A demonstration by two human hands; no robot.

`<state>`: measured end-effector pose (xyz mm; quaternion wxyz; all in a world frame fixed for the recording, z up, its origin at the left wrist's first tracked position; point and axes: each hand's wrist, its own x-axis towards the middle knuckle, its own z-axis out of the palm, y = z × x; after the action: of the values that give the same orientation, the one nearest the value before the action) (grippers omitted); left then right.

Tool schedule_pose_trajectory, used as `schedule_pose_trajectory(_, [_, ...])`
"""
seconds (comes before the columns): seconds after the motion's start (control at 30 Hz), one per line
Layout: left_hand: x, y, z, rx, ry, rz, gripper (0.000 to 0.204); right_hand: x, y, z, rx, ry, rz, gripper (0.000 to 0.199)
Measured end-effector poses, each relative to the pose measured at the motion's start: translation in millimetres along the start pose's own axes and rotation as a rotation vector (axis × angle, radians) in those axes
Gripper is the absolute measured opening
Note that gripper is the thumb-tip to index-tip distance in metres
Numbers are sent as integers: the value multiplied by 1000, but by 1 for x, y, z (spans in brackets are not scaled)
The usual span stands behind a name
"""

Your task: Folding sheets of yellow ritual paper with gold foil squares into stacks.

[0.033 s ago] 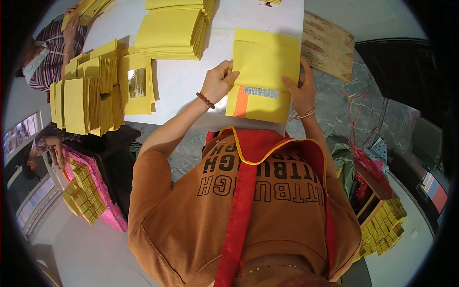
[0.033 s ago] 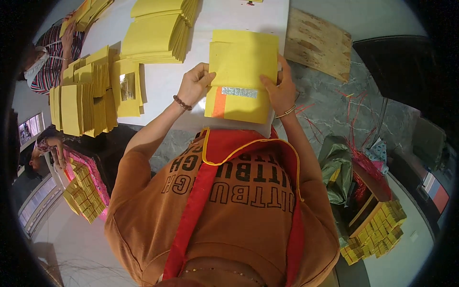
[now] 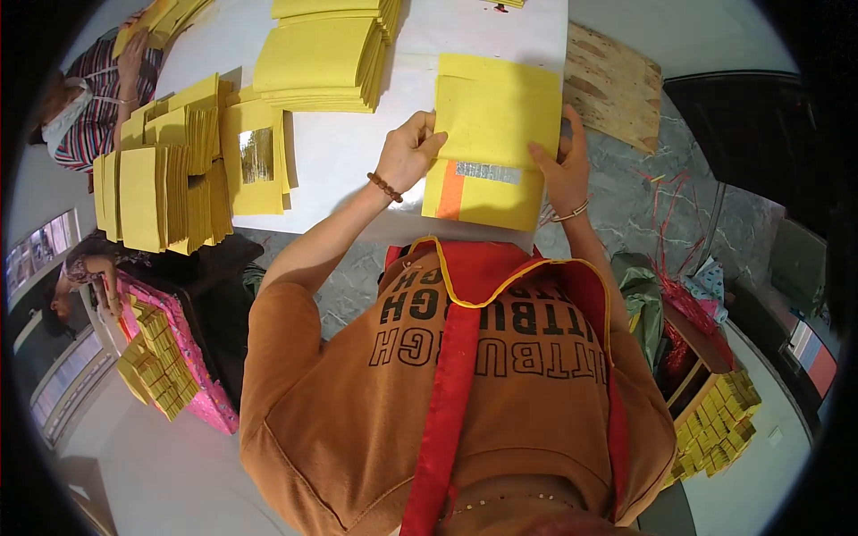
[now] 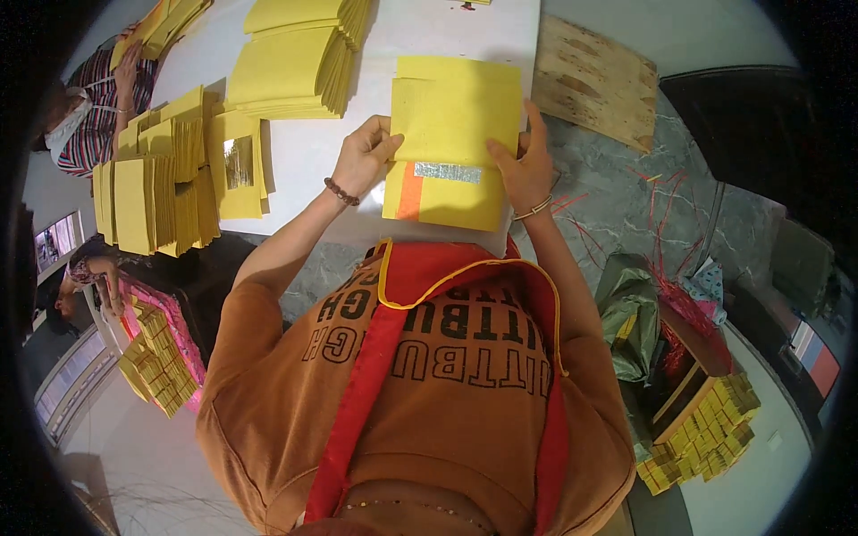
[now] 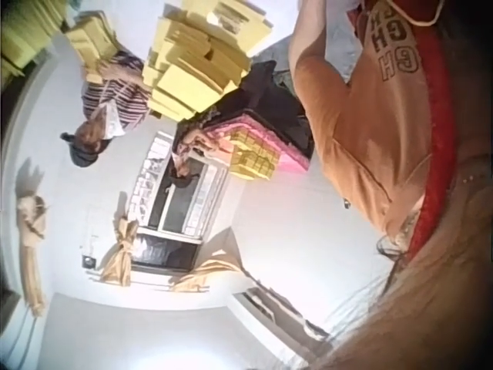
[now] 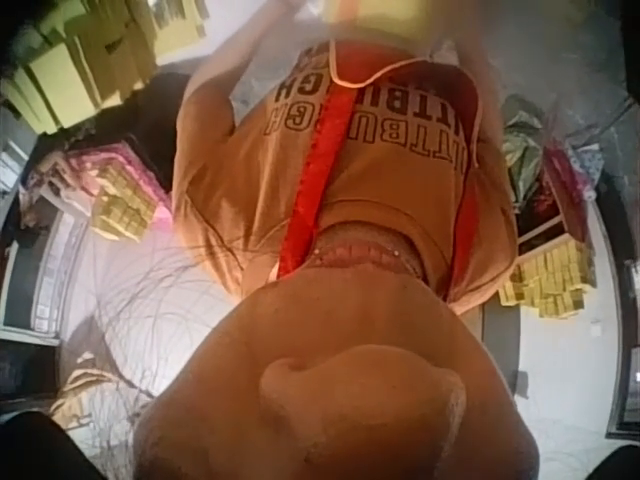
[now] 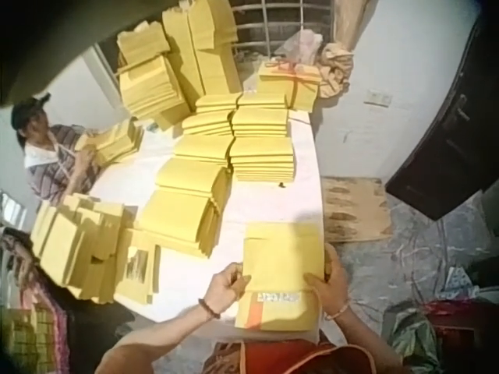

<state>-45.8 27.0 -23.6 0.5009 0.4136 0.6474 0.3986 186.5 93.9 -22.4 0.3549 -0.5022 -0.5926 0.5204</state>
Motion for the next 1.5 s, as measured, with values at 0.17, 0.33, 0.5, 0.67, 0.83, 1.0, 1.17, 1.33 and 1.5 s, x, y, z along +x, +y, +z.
schedule_pose_trajectory(0.17, [-1,8,3,85,79,62,31,-1,-2,8,113,78,-10,68])
schedule_pose_trajectory(0.33, [-7,20,3,277,141,145,39,4,5,5,-14,60,-15,65])
schedule_pose_trajectory(0.5, [-7,40,14,975,5,790,54,2,-2,7,-62,62,35,60])
schedule_pose_trajectory(0.67, [-17,21,25,1158,-226,710,65,-1,-1,7,-152,46,18,64])
schedule_pose_trajectory(0.83, [-18,20,27,1198,-265,657,66,-12,-5,18,-775,209,-279,72])
schedule_pose_trajectory(1.0, [-15,20,27,1209,-266,676,63,-21,22,19,254,133,106,77])
schedule_pose_trajectory(1.17, [-5,25,30,1232,-169,820,55,-26,38,14,452,132,92,59])
schedule_pose_trajectory(1.33, [0,36,44,1474,-12,1003,57,-27,36,17,526,116,37,43])
schedule_pose_trajectory(1.5, [5,45,42,1416,-71,1000,43,-26,45,16,580,125,168,41])
